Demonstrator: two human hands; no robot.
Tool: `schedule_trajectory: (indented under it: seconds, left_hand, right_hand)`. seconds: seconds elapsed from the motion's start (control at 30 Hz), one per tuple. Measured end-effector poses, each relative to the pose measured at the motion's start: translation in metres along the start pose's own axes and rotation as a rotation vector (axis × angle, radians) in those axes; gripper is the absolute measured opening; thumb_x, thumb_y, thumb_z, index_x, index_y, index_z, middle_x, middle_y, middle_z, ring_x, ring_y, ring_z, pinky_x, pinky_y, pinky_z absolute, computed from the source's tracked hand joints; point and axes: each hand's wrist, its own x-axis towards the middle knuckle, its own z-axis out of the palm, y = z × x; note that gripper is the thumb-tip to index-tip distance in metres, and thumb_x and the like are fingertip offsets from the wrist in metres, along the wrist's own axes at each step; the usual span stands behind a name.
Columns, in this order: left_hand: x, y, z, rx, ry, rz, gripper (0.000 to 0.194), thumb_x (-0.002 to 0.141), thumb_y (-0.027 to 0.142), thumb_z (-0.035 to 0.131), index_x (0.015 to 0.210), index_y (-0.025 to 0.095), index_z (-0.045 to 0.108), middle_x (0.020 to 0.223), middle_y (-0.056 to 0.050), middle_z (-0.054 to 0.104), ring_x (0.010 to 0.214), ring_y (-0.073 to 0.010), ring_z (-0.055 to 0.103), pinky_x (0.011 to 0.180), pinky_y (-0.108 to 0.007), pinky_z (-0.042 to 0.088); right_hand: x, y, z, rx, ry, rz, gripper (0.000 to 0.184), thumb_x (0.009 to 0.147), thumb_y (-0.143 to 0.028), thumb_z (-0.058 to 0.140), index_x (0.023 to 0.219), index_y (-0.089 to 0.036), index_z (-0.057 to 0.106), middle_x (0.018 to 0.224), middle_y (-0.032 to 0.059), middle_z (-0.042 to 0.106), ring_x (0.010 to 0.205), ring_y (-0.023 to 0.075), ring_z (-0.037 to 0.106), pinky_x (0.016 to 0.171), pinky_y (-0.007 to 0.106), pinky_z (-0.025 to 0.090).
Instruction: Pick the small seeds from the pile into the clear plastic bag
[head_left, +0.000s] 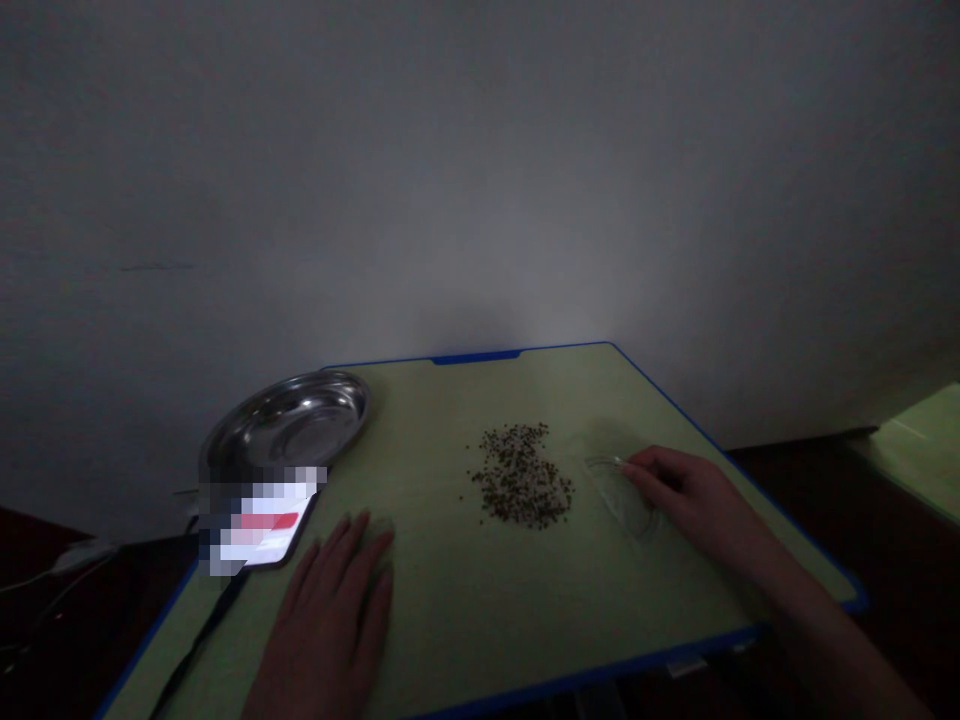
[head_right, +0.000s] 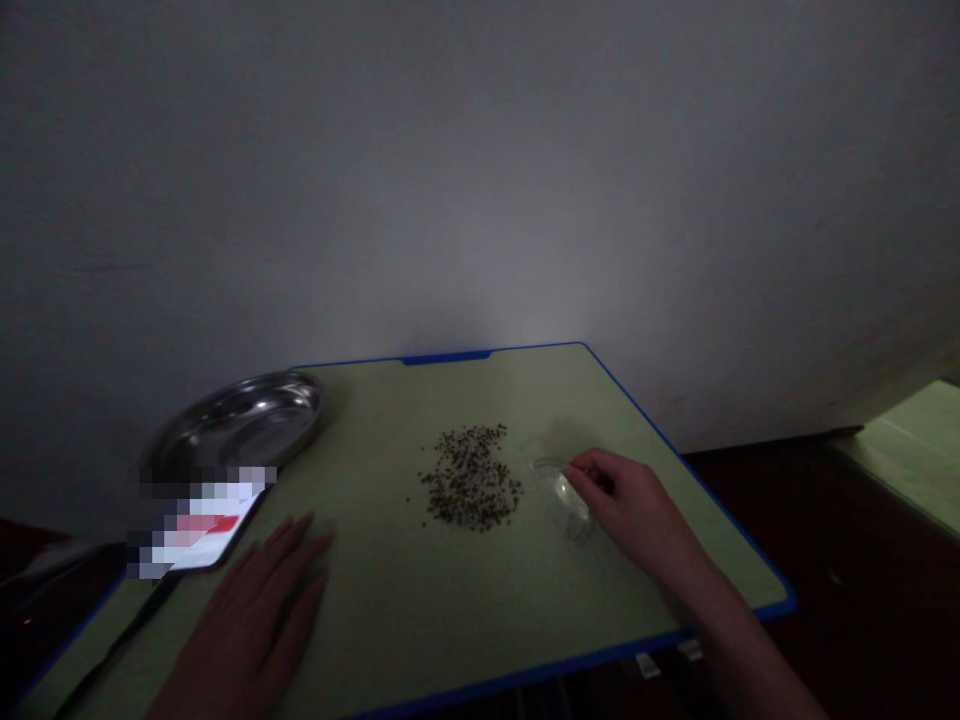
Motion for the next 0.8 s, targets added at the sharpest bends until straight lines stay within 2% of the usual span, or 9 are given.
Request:
schedule_trajectory:
  seconds: [0.17,0.23,0.33,0.5,0.57,0.67,0.73,0.8]
  left_hand:
    - [-0.001,0.0,0.0,0.008,-0.01,-0.023,0.038,0.095,0.035,0.04,0.126,0.023,0.058,0.137,-0.01,0.058,0.129,-0.0287,0.053,0.101,-0.056,0.048]
    - [-0.002,-0.002,0.001,0.003,-0.01,-0.023,0.038,0.094,0.034,0.041,0.126,0.024,0.059,0.138,-0.01,0.059,0.128,-0.0293,0.054,0.1,-0.056,0.049]
    - [-0.003,-0.005,0.005,-0.02,0.002,-0.016,0.037,0.094,0.033,0.043,0.125,0.025,0.06,0.137,-0.009,0.059,0.126,-0.0296,0.055,0.098,-0.056,0.05]
    - [-0.004,-0.009,0.01,-0.034,0.022,-0.025,0.037,0.093,0.034,0.045,0.125,0.026,0.062,0.136,-0.008,0.061,0.125,-0.0294,0.057,0.098,-0.055,0.051]
    - [-0.003,-0.01,0.01,-0.02,0.031,-0.008,0.036,0.093,0.034,0.045,0.124,0.026,0.062,0.135,-0.008,0.061,0.123,-0.0298,0.058,0.095,-0.054,0.053]
    - [-0.003,-0.009,0.008,-0.001,0.042,0.013,0.036,0.093,0.033,0.044,0.124,0.026,0.062,0.135,-0.008,0.061,0.122,-0.0298,0.059,0.094,-0.054,0.054]
    - [-0.003,-0.008,0.007,0.013,0.053,0.019,0.035,0.093,0.033,0.045,0.123,0.025,0.062,0.135,-0.009,0.061,0.122,-0.0292,0.059,0.094,-0.052,0.055]
    - [-0.003,-0.008,0.006,0.027,0.074,0.033,0.036,0.093,0.033,0.046,0.123,0.024,0.062,0.134,-0.01,0.062,0.121,-0.029,0.06,0.092,-0.05,0.056]
  right_hand:
    - [0.013,-0.004,-0.007,0.055,0.017,-0.011,0.031,0.087,-0.046,0.052,0.071,-0.021,0.062,0.056,-0.0011,0.059,0.054,0.0165,0.056,0.055,0.029,0.043]
    - [0.022,-0.005,-0.009,0.036,-0.033,-0.031,0.031,0.087,-0.045,0.051,0.071,-0.021,0.061,0.057,0.0001,0.062,0.055,0.0169,0.057,0.056,0.029,0.043]
    - [0.045,-0.004,-0.011,-0.041,-0.141,-0.031,0.03,0.087,-0.043,0.048,0.074,-0.02,0.061,0.06,0.002,0.066,0.058,0.0172,0.06,0.059,0.03,0.044]
    - [0.093,-0.001,0.0,-0.146,-0.185,0.054,0.024,0.091,-0.031,0.049,0.083,-0.015,0.065,0.065,0.0042,0.069,0.056,0.0152,0.06,0.056,0.028,0.045]
    - [0.107,-0.002,0.009,-0.197,-0.219,0.104,0.025,0.096,-0.031,0.05,0.094,-0.012,0.066,0.078,0.0062,0.071,0.063,0.0153,0.062,0.061,0.03,0.05]
    - [0.122,-0.005,0.025,-0.256,-0.271,0.139,0.028,0.095,-0.034,0.057,0.117,-0.016,0.061,0.114,0.0081,0.065,0.092,0.0197,0.065,0.079,0.039,0.055]
    - [0.13,-0.009,0.034,-0.285,-0.301,0.128,0.032,0.094,-0.034,0.059,0.123,-0.018,0.059,0.124,0.0088,0.06,0.101,0.0223,0.063,0.084,0.043,0.054]
    - [0.139,-0.015,0.042,-0.31,-0.326,0.094,0.032,0.095,-0.034,0.059,0.123,-0.018,0.059,0.124,0.0093,0.06,0.102,0.0228,0.063,0.085,0.043,0.054]
